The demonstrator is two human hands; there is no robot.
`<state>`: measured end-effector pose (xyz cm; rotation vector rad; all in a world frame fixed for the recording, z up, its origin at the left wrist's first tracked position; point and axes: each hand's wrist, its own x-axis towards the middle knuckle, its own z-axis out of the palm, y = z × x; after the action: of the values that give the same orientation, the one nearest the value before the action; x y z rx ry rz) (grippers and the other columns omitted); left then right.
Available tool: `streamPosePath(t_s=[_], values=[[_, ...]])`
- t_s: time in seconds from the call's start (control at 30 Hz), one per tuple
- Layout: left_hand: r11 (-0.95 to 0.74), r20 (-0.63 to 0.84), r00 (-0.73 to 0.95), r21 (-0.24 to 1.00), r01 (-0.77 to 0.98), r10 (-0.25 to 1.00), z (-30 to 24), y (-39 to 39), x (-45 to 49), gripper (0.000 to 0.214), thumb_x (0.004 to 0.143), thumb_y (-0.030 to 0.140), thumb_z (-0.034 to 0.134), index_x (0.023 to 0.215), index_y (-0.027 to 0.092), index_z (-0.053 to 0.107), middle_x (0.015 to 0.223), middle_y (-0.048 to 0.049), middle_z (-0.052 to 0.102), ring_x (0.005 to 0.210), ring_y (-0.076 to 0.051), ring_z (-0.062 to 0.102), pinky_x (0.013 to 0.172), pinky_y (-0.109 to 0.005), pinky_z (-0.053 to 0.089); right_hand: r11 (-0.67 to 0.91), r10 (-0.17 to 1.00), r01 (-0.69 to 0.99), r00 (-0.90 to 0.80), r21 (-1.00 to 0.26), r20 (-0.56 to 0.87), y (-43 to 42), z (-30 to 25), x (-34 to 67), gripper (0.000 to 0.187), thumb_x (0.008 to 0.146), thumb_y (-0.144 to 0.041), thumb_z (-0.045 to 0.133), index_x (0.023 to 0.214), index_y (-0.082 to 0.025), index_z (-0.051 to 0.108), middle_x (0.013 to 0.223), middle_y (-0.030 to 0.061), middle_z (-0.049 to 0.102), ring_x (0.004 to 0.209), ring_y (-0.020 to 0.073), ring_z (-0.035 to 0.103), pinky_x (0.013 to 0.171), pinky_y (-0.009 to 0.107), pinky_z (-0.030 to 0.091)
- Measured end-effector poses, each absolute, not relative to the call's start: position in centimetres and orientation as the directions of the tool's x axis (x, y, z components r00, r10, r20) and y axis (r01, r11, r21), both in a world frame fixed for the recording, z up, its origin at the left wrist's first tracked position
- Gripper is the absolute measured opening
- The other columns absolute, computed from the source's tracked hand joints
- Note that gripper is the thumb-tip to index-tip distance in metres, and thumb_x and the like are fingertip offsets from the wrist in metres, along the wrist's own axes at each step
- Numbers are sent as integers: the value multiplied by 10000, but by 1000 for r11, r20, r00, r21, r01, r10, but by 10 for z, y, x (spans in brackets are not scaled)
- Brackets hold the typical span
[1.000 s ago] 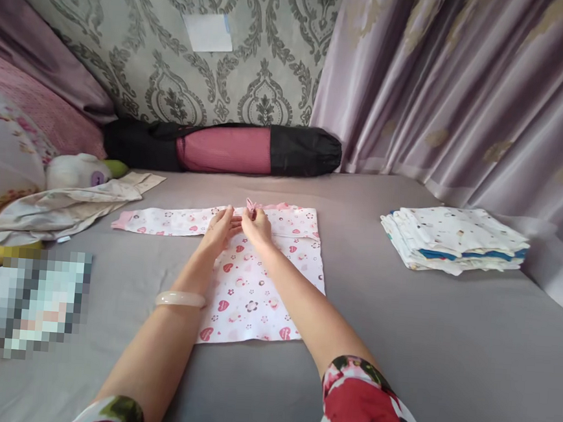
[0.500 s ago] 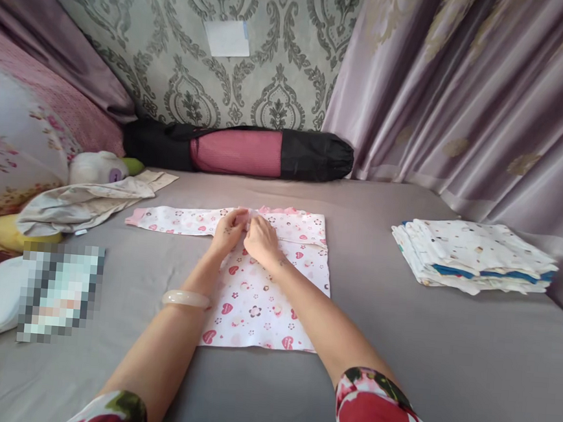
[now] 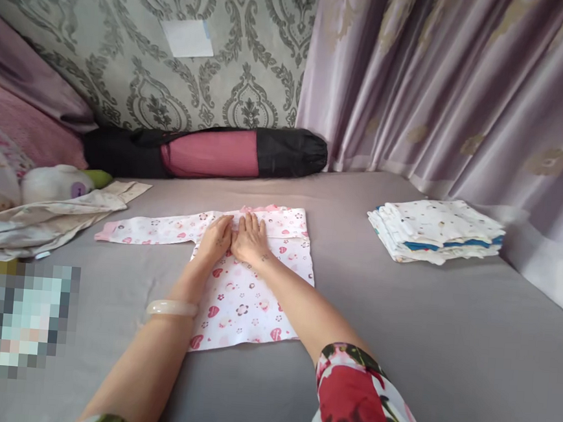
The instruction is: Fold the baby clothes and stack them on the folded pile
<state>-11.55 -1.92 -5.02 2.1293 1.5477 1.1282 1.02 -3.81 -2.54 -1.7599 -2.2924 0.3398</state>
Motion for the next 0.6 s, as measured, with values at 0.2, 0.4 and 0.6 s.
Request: streamPosePath(t_s=[0.2,0.4,0.6], values=[[-329,382,108,580,745,918,-60,-24,-112,271,900,229,451,1122,190,602,1367,-163,543,1308,-295,464,1130,-486,291,48,998,959,-36,-281,49,-38,-29,30,673,976,-370,242,1503,48,223,1596,217,145,1477,314,96,1180,481,66],[-287,348,70,625,726,935,-60,-26,-113,229,879,243,514,1082,220,618,1373,-132,555,1346,-295,424,1163,-505,219,-103,994,976,105,-193,2,-28,-28,77,689,973,-375,254,1497,70,215,1593,232,136,1475,321,98,1186,455,74],[-255,320,56,623,740,946,-55,-29,-111,219,885,234,514,1077,231,620,1391,-125,545,1362,-296,413,1164,-506,205,-153,988,976,151,-154,-26,-23,-24,114,667,980,-359,234,1514,41,195,1600,194,152,1475,289,119,1191,442,82]])
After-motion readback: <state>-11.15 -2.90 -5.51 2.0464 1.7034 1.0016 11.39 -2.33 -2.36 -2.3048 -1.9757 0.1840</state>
